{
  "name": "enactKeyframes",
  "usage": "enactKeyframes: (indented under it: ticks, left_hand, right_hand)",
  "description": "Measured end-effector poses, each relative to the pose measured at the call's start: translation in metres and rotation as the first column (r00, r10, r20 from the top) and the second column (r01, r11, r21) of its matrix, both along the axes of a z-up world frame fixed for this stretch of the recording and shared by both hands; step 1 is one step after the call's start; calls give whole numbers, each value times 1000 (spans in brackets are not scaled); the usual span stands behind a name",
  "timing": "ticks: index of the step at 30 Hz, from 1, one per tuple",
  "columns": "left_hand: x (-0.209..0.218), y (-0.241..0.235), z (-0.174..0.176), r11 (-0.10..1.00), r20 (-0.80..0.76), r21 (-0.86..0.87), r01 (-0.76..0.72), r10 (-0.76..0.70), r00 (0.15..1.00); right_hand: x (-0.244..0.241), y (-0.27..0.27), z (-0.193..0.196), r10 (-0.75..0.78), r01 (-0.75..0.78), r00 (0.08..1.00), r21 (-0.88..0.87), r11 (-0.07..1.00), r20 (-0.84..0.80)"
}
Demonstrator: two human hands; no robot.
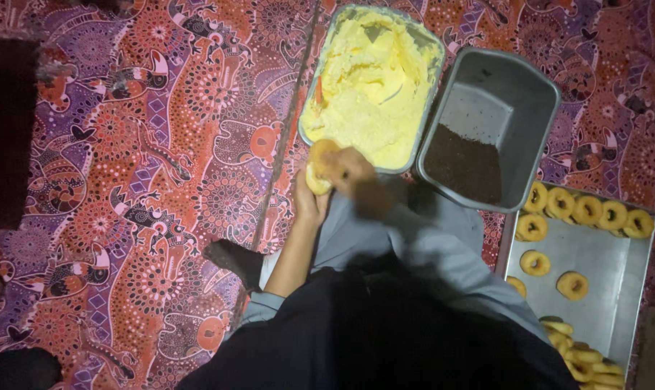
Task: The person scoops a yellow paste into the center of ring-shaped doughnuts and then rolls them in a tray of dark crumbs before placing them on a metal tray.
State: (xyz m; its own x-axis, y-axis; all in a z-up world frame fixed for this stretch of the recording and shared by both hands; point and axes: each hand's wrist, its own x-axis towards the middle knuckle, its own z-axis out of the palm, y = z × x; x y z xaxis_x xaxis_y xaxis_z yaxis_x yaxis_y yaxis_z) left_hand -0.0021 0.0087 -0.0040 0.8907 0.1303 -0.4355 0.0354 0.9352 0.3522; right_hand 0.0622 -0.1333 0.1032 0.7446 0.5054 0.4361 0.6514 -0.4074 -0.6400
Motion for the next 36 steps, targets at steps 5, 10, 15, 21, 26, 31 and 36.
enactKeyframes:
  ticks: [5, 10, 15, 21, 26, 31, 36]
  left_hand:
    - [-3, -6, -1, 998, 67, -43, -34, 37, 997]
    - [-2, -6, 9, 997, 71, -81, -15, 21, 997]
    - [-9, -9, 11, 999, 235, 31, -32, 24, 972]
    - [-9, -7, 12, 992, 95, -122, -29, 41, 995]
    - [-13, -10, 18, 999, 207, 43, 17, -26, 978]
    - [-8, -10, 29, 999, 161, 22, 39, -42, 986]
    - [-16, -17, 27, 996, 194, 39, 80, -86, 977]
  right_hand:
    - [22, -8, -5, -410, 396, 884, -106, 912, -224]
    - [-1, 1, -15, -37, 52, 989, 99, 994, -142]
    - [12, -6, -6, -418, 419, 896, -27, 908, -148]
    - [-3, -6, -4, -110, 141, 967, 123, 982, -229]
    - [9, -11, -19, -331, 337, 941, 90, 937, -76]
    - [27, -21, -15, -258, 276, 944, 67, 959, -204]
    - [-37, -38, 14, 37, -35, 999, 66, 997, -24]
